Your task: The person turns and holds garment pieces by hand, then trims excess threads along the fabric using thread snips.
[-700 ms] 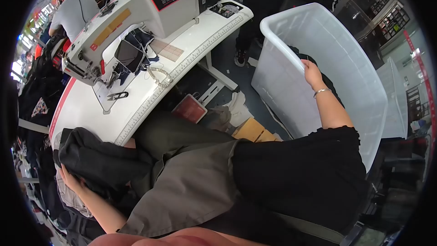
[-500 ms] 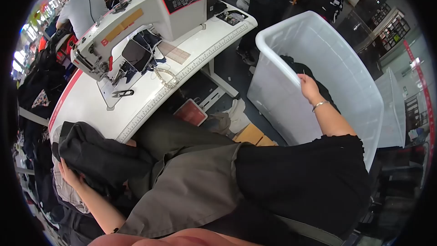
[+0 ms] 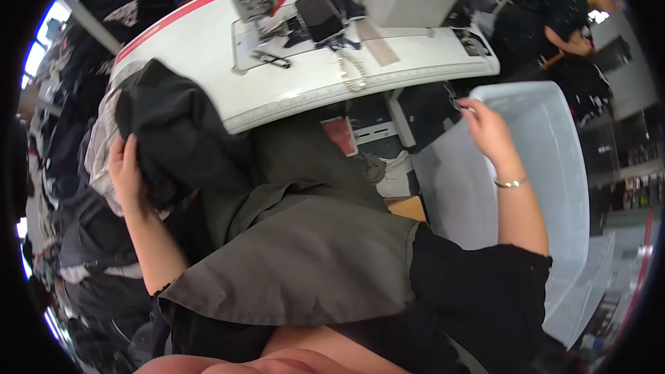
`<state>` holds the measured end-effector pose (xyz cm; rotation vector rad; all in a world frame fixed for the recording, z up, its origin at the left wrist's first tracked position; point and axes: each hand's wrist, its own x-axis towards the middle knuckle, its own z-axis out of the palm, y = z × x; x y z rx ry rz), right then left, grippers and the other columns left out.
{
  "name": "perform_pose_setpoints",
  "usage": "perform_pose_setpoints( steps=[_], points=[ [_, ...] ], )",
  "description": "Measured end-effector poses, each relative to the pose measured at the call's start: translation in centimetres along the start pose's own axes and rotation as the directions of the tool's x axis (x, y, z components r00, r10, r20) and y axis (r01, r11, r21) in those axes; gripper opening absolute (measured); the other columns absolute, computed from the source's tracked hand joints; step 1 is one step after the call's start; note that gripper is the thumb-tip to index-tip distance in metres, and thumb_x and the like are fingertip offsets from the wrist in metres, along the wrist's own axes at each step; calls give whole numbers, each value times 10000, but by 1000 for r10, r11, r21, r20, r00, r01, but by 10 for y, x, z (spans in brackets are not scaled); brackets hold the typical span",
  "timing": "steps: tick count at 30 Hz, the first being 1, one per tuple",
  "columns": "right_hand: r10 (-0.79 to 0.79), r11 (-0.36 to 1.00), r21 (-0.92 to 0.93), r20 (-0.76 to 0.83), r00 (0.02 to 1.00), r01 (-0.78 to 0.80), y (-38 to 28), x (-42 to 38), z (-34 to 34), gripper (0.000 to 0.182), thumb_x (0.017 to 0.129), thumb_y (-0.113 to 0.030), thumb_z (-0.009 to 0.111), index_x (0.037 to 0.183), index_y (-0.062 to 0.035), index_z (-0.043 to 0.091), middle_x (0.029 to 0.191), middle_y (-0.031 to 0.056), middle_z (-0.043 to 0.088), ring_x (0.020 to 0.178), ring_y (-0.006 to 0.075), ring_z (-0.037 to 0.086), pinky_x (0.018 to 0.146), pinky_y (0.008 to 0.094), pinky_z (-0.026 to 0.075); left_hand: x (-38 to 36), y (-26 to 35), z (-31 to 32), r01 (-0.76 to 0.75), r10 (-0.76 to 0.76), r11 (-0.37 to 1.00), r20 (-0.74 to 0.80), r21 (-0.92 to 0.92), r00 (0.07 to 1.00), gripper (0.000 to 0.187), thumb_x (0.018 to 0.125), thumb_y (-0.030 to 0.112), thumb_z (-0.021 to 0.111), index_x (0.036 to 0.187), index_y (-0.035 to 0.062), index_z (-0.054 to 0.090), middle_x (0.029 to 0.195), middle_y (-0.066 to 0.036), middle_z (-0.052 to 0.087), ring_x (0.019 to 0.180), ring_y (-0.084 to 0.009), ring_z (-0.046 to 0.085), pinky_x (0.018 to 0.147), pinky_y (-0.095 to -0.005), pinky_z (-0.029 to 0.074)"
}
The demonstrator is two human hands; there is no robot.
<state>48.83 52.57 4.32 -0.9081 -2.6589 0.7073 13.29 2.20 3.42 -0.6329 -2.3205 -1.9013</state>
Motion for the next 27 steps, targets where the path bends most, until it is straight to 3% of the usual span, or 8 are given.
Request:
perform_pose_setpoints(
  steps=[2, 6, 8, 9, 12, 14, 17, 27],
  points=[
    [-202, 977, 123, 249, 947, 176, -65, 29, 38, 301, 865, -131, 592, 1160, -101, 542, 642, -16, 458, 599, 82, 425, 558, 245, 382, -26, 15, 13, 147, -133, 933, 66, -328, 989, 136, 906, 84, 540, 985, -11, 596, 935, -64, 648, 811, -100, 595, 750, -219, 468],
    [-505, 860, 208, 476, 720, 466, -185, 69, 107, 354, 874, -168, 580, 1201, -90, 470, 701, 11, 467, 629, 116, 440, 607, 256, 393, -65, 41, 13, 287, -248, 772, 146, -567, 958, 184, 905, 40, 517, 1068, -24, 571, 983, -95, 655, 841, -134, 631, 745, -239, 497],
    [-718, 668, 599, 363, 594, 441, -230, 75, 144, 307, 895, -165, 534, 1175, -49, 486, 761, 29, 487, 667, 116, 444, 640, 243, 395, -82, 47, 19, 273, -259, 729, 116, -627, 959, 174, 903, 45, 525, 1058, -14, 576, 972, -85, 657, 813, -127, 634, 716, -234, 503],
    [-742, 648, 625, 387, 547, 435, -253, 70, 152, 307, 895, -165, 534, 1175, -49, 486, 761, 29, 487, 667, 116, 444, 640, 243, 395, -88, 46, 18, 277, -278, 751, 95, -600, 956, 164, 901, 59, 538, 1044, -10, 580, 930, -55, 656, 755, -91, 619, 652, -194, 477],
    [-929, 339, 482, 35, 369, 808, -292, 67, 164, 223, 911, -147, 489, 1082, -23, 561, 791, 62, 514, 697, 133, 486, 674, 243, 412, -100, 39, 17, 260, -297, 725, 51, -638, 954, 161, 906, 95, 550, 1025, -7, 586, 847, 2, 632, 619, -14, 511, 545, -144, 374],
    [-841, 489, 397, -22, 541, 776, -290, 91, 192, 210, 913, -166, 502, 1073, -53, 576, 772, 69, 533, 680, 151, 520, 652, 265, 431, -105, 37, 17, 250, -311, 687, 34, -682, 950, 171, 918, 112, 540, 1032, -7, 585, 852, 2, 628, 604, -12, 493, 536, -148, 370],
    [-766, 639, 76, -26, 642, 766, -276, 127, 220, 251, 875, -213, 571, 1095, -91, 564, 761, 85, 556, 658, 217, 553, 628, 314, 458, -110, 38, 15, 281, -337, 655, 62, -701, 940, 174, 925, 118, 530, 1039, -5, 580, 867, 8, 625, 640, -12, 504, 561, -145, 377],
    [-796, 601, -203, -68, 601, 773, -259, 156, 253, 284, 811, -115, 589, 1094, -132, 580, 947, 67, 570, 914, 276, 544, 831, 384, 436, -92, 29, 37, 341, -281, 614, 207, -712, 937, 125, 935, 100, 511, 1006, 6, 553, 943, -10, 611, 810, -39, 535, 715, -180, 421]
  ],
)
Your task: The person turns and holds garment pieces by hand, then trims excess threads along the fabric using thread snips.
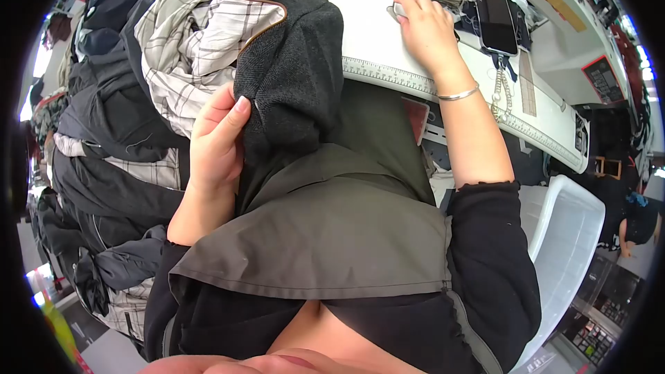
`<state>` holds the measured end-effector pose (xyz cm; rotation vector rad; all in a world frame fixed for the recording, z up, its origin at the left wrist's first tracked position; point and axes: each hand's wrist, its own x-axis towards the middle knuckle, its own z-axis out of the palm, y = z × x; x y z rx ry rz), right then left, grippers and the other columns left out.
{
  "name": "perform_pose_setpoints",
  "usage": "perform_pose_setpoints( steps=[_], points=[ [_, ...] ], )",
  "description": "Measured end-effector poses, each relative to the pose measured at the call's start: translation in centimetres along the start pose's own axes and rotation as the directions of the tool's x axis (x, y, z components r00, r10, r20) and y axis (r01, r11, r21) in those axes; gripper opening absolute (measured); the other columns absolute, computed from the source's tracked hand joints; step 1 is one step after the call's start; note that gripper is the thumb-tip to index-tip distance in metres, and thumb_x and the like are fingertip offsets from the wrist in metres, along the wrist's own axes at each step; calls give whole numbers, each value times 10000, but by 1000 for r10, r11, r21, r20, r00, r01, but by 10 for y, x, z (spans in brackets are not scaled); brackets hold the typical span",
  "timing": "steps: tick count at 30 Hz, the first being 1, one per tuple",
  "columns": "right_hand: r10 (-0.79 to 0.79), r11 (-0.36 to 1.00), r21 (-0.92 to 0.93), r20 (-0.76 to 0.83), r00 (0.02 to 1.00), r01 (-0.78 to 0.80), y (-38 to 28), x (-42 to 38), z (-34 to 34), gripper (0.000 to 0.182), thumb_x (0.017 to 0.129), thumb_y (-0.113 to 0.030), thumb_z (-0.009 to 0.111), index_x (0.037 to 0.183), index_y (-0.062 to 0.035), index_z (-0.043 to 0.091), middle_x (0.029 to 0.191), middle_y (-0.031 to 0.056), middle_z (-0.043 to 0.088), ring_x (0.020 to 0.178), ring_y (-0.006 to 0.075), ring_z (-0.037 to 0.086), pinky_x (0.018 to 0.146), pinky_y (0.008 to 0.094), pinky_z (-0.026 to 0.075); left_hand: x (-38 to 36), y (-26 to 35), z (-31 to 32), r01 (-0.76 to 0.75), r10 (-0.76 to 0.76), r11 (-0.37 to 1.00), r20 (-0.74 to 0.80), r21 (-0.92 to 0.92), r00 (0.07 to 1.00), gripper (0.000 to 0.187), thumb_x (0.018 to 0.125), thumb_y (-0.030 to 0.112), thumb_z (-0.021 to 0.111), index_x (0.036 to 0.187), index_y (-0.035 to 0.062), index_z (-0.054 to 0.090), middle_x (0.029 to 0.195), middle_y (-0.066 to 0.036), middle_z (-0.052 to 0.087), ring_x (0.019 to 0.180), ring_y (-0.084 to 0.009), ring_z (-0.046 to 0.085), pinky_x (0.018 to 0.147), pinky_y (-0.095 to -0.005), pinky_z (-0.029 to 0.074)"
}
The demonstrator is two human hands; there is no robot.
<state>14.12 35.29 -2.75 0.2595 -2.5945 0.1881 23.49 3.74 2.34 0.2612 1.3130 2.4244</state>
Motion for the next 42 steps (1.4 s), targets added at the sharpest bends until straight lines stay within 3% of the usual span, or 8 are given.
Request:
perform_pose_setpoints(
  steps=[11, 15, 17, 21, 24, 30, 36, 42],
  points=[
    [-77, 976, -212, -165, 983, 41, -13, -2, -18, 212, 798, -148, 627, 1009, -124, 626, 958, 53, 582, 896, 232, 565, 781, 331, 457, 4, -12, -5, -15, 14, 998, 10, 63, 1000, 94, 935, 82, 507, 983, 8, 542, 920, -7, 600, 812, -45, 527, 742, -191, 418],
    [-225, 552, 808, -96, 970, 208, -96, -24, -71, 262, 805, -262, 679, 863, -27, 579, 905, 103, 568, 751, 221, 569, 662, 299, 457, 2, -10, -6, -68, 61, 973, 41, 221, 997, 71, 926, 69, 523, 958, 7, 537, 876, 11, 577, 780, -26, 496, 716, -174, 400],
    [-337, 535, 838, 89, 937, 113, -121, -29, -82, 351, 789, -328, 702, 852, -21, 545, 876, 103, 552, 742, 220, 555, 658, 301, 456, 2, -10, -3, -81, 72, 959, 43, 273, 996, 67, 923, 69, 531, 947, 7, 537, 856, 18, 569, 767, -21, 486, 703, -168, 395],
    [-316, 572, 798, 4, 949, 187, -142, -33, -54, 453, 725, -372, 757, 880, -33, 499, 812, 72, 501, 716, 176, 516, 626, 271, 446, 0, -10, -5, -138, 119, 852, 70, 505, 990, 67, 917, 80, 546, 906, 14, 538, 814, 27, 557, 714, -14, 458, 638, -166, 376],
    [-273, 308, 938, 250, 929, -162, -151, -36, -47, 398, 744, -335, 754, 832, -50, 492, 770, 54, 501, 680, 124, 519, 581, 268, 435, 0, -10, -5, -106, 102, 866, 36, 489, 994, 70, 910, 76, 555, 877, 20, 530, 769, 40, 538, 676, -10, 432, 595, -168, 356],
    [-358, 382, 916, 271, 894, -124, -148, -38, -44, 283, 777, -224, 711, 805, -31, 506, 702, 60, 521, 622, 138, 523, 559, 274, 434, -2, -8, -33, -81, 46, 757, 71, 648, 996, 172, 818, 106, 683, 816, 30, 528, 672, 66, 473, 609, -18, 374, 519, -188, 323],
    [-300, 463, 885, 94, 949, 58, -157, -48, -38, 214, 759, -196, 645, 781, -45, 494, 720, 122, 558, 665, 304, 575, 590, 382, 458, -1, 0, -16, 9, -16, 587, 0, 810, 1000, 206, 753, 131, 738, 760, -10, 588, 597, 52, 428, 584, -45, 363, 491, -228, 327],
    [-319, 685, 682, -35, 947, 256, -150, -42, -27, 259, 741, -241, 635, 816, -41, 488, 789, 140, 571, 736, 332, 583, 630, 405, 473, -3, 2, 4, -147, 208, 89, 126, 985, 970, 344, 767, 192, 684, 586, 11, 454, 578, -171, 495, 554, -359, 500, 495, -408, 373]
  ],
)
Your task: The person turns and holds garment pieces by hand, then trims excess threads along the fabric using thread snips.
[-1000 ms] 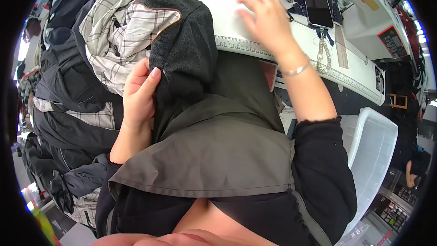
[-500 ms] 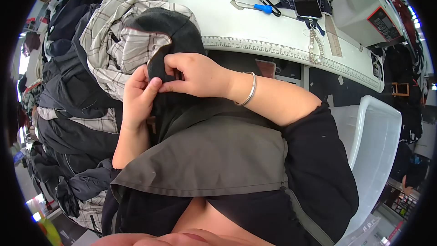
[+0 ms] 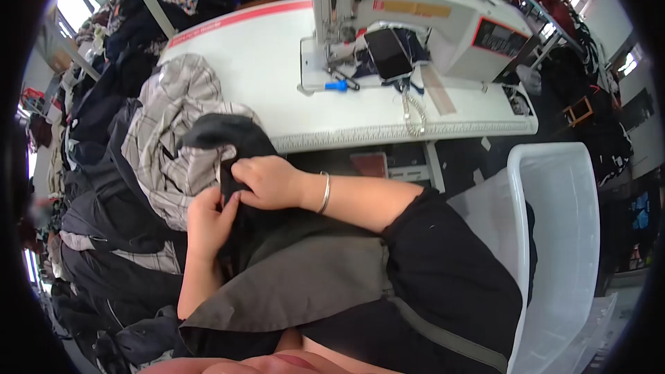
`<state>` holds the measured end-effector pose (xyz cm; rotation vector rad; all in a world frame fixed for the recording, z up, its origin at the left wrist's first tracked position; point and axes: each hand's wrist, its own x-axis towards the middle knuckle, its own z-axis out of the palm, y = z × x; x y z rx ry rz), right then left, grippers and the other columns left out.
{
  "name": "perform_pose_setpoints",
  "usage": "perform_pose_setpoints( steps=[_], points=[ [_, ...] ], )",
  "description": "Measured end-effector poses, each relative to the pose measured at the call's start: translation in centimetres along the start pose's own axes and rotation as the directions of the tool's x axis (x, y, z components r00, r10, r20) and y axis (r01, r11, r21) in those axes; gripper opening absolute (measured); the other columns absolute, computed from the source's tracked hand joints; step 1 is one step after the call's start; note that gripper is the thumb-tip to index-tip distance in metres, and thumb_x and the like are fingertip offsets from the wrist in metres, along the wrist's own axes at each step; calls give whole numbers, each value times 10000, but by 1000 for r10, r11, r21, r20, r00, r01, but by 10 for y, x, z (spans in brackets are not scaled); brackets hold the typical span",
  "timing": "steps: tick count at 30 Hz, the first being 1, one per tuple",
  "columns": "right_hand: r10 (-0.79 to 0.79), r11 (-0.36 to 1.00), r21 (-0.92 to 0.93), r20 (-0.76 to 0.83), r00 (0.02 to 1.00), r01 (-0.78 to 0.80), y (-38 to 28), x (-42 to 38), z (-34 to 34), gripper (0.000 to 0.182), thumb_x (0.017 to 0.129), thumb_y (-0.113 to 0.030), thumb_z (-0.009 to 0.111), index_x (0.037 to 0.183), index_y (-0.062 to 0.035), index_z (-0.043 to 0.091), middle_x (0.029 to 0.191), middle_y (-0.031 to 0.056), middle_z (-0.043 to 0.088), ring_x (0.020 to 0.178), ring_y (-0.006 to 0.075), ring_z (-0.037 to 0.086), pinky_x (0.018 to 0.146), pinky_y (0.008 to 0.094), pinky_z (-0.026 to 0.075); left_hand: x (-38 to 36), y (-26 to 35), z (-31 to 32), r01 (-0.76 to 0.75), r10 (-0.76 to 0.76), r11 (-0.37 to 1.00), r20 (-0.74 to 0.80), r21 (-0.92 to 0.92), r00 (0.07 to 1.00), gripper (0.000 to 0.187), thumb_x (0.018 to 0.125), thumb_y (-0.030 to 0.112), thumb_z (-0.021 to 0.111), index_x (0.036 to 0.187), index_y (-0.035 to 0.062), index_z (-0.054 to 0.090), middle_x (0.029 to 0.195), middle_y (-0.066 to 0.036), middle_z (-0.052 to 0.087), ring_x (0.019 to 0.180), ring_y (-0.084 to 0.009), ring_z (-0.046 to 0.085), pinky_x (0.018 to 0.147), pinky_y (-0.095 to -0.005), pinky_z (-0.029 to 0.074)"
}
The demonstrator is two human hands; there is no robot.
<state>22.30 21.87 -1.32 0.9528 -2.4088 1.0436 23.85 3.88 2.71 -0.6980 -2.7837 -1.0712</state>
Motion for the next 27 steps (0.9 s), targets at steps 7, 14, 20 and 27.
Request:
perform_pose_setpoints(
  steps=[7, 14, 20, 27],
  points=[
    [44, 975, -223, 170, 984, -5, 2, 3, 19, 215, 750, -251, 595, 761, -37, 590, 789, 131, 603, 724, 303, 604, 657, 396, 496, 9, -14, 0, -97, 39, 930, 168, 356, 985, 223, 715, 183, 672, 723, 8, 534, 727, -185, 583, 715, -374, 569, 601, -451, 441],
    [46, 972, -236, 100, 994, -22, 5, 7, 17, 192, 741, -227, 586, 731, -35, 603, 773, 131, 612, 698, 296, 609, 643, 381, 500, 16, -23, 14, -80, 74, 960, 35, 268, 997, 310, 697, 162, 668, 943, 1, 569, 780, -215, 614, 734, -386, 596, 649, -457, 477],
    [-23, 974, -227, 16, 1000, 26, 8, -3, 16, 176, 748, -202, 590, 738, -26, 581, 787, 132, 591, 699, 291, 608, 637, 374, 500, 10, -35, 32, 54, -55, 998, -67, -14, 996, 446, 709, 136, 680, 1106, -11, 538, 843, -192, 618, 687, -300, 610, 600, -376, 471],
    [38, 994, -98, -42, 998, -42, 17, -12, 37, 182, 752, -152, 591, 844, -1, 549, 923, 171, 571, 757, 318, 592, 656, 388, 496, 10, -41, 46, 108, -105, 994, -72, 35, 992, 373, 718, 174, 662, 1054, 30, 591, 830, -237, 625, 738, -417, 603, 664, -474, 487]
  ],
)
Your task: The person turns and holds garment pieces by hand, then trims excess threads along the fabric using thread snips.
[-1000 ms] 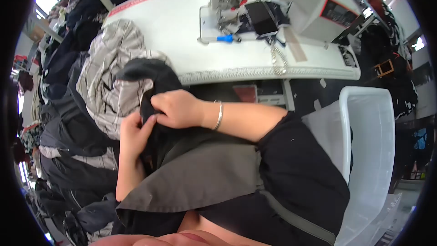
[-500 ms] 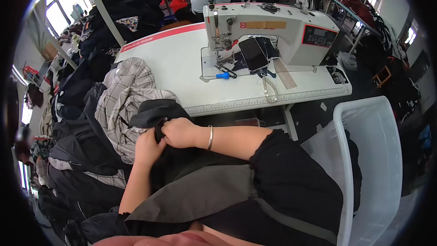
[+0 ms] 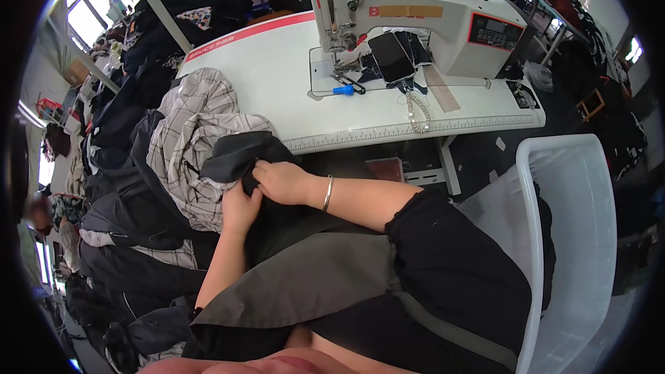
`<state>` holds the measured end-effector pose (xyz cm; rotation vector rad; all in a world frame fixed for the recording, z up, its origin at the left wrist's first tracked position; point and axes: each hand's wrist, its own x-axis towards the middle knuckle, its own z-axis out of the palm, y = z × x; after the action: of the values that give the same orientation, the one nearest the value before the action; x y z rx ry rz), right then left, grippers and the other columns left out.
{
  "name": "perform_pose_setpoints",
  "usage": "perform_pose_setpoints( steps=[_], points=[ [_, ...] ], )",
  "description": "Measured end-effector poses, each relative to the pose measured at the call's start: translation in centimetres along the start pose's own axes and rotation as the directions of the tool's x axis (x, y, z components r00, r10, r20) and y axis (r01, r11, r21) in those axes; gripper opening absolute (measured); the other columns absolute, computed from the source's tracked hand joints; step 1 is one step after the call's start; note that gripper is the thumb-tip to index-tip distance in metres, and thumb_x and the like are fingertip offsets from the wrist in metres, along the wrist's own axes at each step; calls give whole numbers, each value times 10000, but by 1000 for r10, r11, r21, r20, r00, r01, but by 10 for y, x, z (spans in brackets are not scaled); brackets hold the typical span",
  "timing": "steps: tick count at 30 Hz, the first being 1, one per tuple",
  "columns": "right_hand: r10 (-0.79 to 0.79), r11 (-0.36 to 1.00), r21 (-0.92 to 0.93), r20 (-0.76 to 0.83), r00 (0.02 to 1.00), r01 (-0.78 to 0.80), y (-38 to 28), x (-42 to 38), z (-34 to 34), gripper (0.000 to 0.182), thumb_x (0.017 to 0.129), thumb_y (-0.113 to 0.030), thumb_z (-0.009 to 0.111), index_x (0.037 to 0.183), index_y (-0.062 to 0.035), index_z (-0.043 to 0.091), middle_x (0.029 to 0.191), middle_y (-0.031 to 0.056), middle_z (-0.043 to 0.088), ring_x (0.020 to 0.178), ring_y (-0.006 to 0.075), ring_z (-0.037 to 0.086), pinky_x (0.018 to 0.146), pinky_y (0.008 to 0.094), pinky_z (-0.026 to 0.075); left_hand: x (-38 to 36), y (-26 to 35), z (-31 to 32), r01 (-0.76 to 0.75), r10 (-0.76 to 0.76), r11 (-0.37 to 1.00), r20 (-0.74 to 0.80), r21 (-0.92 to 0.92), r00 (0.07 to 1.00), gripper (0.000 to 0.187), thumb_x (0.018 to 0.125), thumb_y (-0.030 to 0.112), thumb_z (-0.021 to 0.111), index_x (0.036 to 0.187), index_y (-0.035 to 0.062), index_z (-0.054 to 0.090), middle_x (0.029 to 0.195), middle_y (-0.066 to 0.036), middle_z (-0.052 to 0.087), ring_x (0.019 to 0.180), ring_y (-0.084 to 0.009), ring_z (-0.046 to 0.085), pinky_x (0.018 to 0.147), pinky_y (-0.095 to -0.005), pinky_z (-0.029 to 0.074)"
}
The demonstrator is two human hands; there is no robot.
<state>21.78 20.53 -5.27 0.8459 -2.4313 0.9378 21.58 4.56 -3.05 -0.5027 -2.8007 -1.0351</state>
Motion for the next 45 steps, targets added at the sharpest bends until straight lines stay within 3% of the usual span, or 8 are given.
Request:
perform_pose_setpoints(
  steps=[13, 24, 28, 30, 36, 39, 43, 45],
  points=[
    [6, 978, -205, 124, 992, 20, -16, 22, -19, 232, 690, -211, 615, 854, -48, 596, 950, 113, 561, 870, 295, 543, 775, 387, 425, -5, 11, -28, -186, 213, 954, -98, 234, 972, 287, 708, 105, 602, 975, 25, 535, 844, -209, 596, 783, -396, 575, 684, -470, 466],
    [-117, 993, -19, 130, 985, 121, -32, 0, -28, 194, 700, -183, 661, 789, -38, 567, 864, 88, 552, 732, 259, 559, 652, 337, 468, -34, 12, -46, 86, -60, 971, 122, -222, 991, 287, 701, 36, 634, 962, -5, 522, 732, -85, 543, 664, -185, 523, 657, -309, 452],
    [90, 950, 269, 250, 964, -158, -33, -12, -34, 182, 783, -176, 660, 875, -35, 591, 906, 66, 566, 717, 191, 585, 628, 284, 485, -48, 5, -51, 276, -172, 910, 325, -309, 930, 161, 812, 85, 640, 917, -3, 556, 695, 1, 574, 656, -54, 504, 629, -225, 433],
    [171, 898, 355, 261, 950, -259, -29, -18, -36, 189, 808, -172, 656, 925, -35, 601, 934, 60, 572, 719, 165, 595, 629, 267, 489, -50, 3, -47, 497, -234, 640, 467, -586, 852, 135, 845, 76, 625, 936, -8, 569, 748, 23, 592, 671, -55, 519, 624, -203, 426],
    [152, 869, 482, -40, 988, -114, -7, -27, -51, 247, 816, -98, 626, 1055, -44, 595, 1011, 94, 579, 882, 204, 594, 774, 297, 479, -52, -17, -40, 368, -129, 722, 409, -586, 903, 160, 898, 106, 556, 999, -16, 582, 904, -11, 596, 862, -86, 521, 789, -233, 416],
    [11, 999, 50, -320, 947, 5, 28, -19, -82, 219, 772, -105, 630, 986, -67, 610, 978, 116, 584, 912, 286, 552, 815, 370, 447, -50, -20, -41, 350, -45, 766, 498, -539, 866, 189, 915, 92, 523, 1064, -15, 571, 973, -24, 602, 935, -107, 522, 843, -243, 404],
    [-34, 955, -274, -492, 870, -117, 102, -8, -121, 126, 713, -123, 621, 837, -127, 638, 950, 61, 592, 892, 263, 533, 798, 377, 412, 6, -56, -69, 452, -361, 244, 352, -858, 864, 458, 863, 239, 597, 1232, -16, 506, 1141, -119, 593, 1052, -240, 564, 916, -387, 449],
    [74, 915, -322, -459, 885, -244, 121, -4, -122, 201, 709, -194, 647, 902, -139, 665, 1002, 33, 600, 963, 262, 514, 861, 407, 403, 26, 8, -104, 13, -155, 578, -94, -816, 984, 482, 889, 307, 539, 1261, 6, 485, 1171, -146, 575, 1022, -287, 580, 926, -421, 454]
  ],
)
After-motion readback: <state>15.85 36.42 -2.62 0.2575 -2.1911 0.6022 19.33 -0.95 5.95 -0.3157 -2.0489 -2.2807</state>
